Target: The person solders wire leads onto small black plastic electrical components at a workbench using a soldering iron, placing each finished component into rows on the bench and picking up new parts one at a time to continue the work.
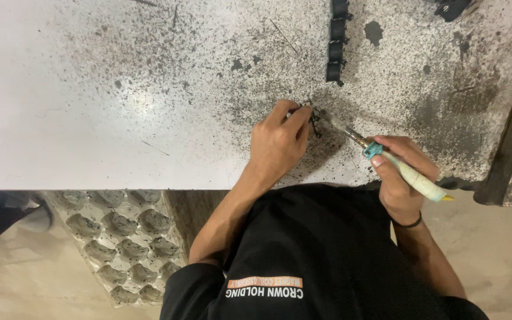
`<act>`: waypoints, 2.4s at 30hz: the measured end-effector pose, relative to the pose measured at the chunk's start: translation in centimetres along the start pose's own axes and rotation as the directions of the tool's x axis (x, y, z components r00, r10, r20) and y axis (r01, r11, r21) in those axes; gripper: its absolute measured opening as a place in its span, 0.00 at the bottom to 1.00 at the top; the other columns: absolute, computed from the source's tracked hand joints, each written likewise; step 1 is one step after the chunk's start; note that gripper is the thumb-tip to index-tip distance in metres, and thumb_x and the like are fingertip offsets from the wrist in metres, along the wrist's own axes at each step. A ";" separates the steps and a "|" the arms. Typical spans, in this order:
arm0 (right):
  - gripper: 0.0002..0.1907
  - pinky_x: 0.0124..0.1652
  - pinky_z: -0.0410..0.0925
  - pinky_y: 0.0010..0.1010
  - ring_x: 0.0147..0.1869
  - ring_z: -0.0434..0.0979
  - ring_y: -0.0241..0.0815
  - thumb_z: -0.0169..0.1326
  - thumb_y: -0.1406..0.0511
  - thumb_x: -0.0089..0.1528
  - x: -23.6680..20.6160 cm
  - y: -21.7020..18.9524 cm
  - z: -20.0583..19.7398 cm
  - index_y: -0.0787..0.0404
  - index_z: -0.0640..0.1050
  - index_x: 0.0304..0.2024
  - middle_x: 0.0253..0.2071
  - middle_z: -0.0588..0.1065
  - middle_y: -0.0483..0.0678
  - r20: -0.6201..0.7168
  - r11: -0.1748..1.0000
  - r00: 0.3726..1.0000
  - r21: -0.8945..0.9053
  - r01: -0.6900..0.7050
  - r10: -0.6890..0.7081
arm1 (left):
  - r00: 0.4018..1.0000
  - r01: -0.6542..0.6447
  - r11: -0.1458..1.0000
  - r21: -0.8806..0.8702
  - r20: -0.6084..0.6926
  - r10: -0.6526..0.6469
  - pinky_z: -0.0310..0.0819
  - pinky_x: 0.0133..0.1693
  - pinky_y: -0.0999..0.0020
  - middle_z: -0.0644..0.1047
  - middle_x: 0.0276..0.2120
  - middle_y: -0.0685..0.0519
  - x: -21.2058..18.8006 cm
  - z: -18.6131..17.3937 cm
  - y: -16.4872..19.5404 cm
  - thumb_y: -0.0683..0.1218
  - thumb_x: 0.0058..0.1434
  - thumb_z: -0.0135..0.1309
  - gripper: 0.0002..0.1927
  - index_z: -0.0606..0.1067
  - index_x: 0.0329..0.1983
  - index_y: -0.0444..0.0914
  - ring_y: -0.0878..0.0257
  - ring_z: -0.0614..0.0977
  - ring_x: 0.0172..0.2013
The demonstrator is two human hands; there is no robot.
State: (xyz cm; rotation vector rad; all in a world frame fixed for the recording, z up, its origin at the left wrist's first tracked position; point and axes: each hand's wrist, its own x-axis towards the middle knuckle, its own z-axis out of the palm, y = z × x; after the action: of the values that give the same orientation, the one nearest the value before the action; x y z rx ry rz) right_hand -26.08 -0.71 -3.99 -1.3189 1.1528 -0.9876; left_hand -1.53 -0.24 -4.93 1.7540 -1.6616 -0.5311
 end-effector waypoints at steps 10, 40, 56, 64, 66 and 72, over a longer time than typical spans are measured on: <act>0.13 0.51 0.76 0.33 0.46 0.81 0.46 0.52 0.77 0.66 0.7 0.5 -0.4 0.77 0.77 0.52 0.45 0.77 0.58 0.002 0.943 0.991 0.306 -0.131 0.137 | 0.998 0.055 0.998 0.005 0.042 -0.055 0.77 0.22 0.67 0.77 0.40 0.48 0.2 -0.3 0.8 0.38 0.62 0.60 0.09 0.81 0.45 0.34 0.59 0.83 0.24; 0.14 0.50 0.76 0.33 0.45 0.81 0.48 0.50 0.78 0.65 0.1 0.9 -0.6 0.79 0.77 0.52 0.47 0.77 0.61 -0.033 0.961 0.996 0.269 -0.066 0.077 | 0.997 0.039 0.991 -0.128 -0.057 -0.046 0.79 0.27 0.68 0.79 0.38 0.52 0.0 -0.1 -0.4 0.38 0.64 0.62 0.05 0.82 0.42 0.37 0.61 0.83 0.28; 0.12 0.48 0.74 0.30 0.44 0.81 0.46 0.51 0.77 0.65 0.3 0.2 -0.4 0.80 0.77 0.51 0.45 0.78 0.62 -0.024 0.976 1.000 0.216 -0.011 0.017 | 0.997 -0.033 0.998 -0.060 -0.078 0.028 0.79 0.25 0.72 0.81 0.39 0.50 -0.3 1.2 -1.2 0.35 0.62 0.60 0.06 0.83 0.42 0.35 0.62 0.84 0.28; 0.14 0.44 0.73 0.28 0.42 0.80 0.44 0.53 0.75 0.63 0.8 -0.4 -0.6 0.77 0.78 0.50 0.44 0.79 0.61 0.023 1.000 0.999 0.018 0.026 -0.026 | 0.996 -0.050 0.999 -0.022 -0.080 0.048 0.78 0.26 0.68 0.80 0.40 0.52 0.0 0.6 -0.7 0.36 0.61 0.59 0.06 0.80 0.41 0.37 0.60 0.84 0.28; 0.14 0.41 0.72 0.27 0.40 0.80 0.44 0.52 0.75 0.62 1.0 -0.4 -1.2 0.77 0.79 0.49 0.43 0.79 0.61 0.065 0.994 0.997 -0.100 0.040 -0.033 | 0.997 -0.047 0.999 -0.023 -0.059 0.046 0.78 0.26 0.67 0.80 0.40 0.51 0.3 0.4 -0.5 0.35 0.62 0.59 0.06 0.80 0.42 0.36 0.60 0.83 0.26; 0.12 0.46 0.79 0.33 0.44 0.83 0.45 0.54 0.72 0.67 1.2 0.3 -2.2 0.74 0.78 0.52 0.45 0.80 0.58 -0.049 0.904 0.997 0.421 0.069 -0.054 | 0.996 -0.041 0.995 -0.092 -0.078 0.034 0.77 0.26 0.68 0.77 0.40 0.49 -0.3 -1.2 0.1 0.37 0.65 0.61 0.05 0.77 0.43 0.35 0.61 0.81 0.27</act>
State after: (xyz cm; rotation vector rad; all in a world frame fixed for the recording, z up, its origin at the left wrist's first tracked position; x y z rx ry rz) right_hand -28.06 -2.30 -4.19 -0.9937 0.8616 -1.2326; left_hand -0.79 0.28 -4.06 1.6522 -1.5880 -0.5106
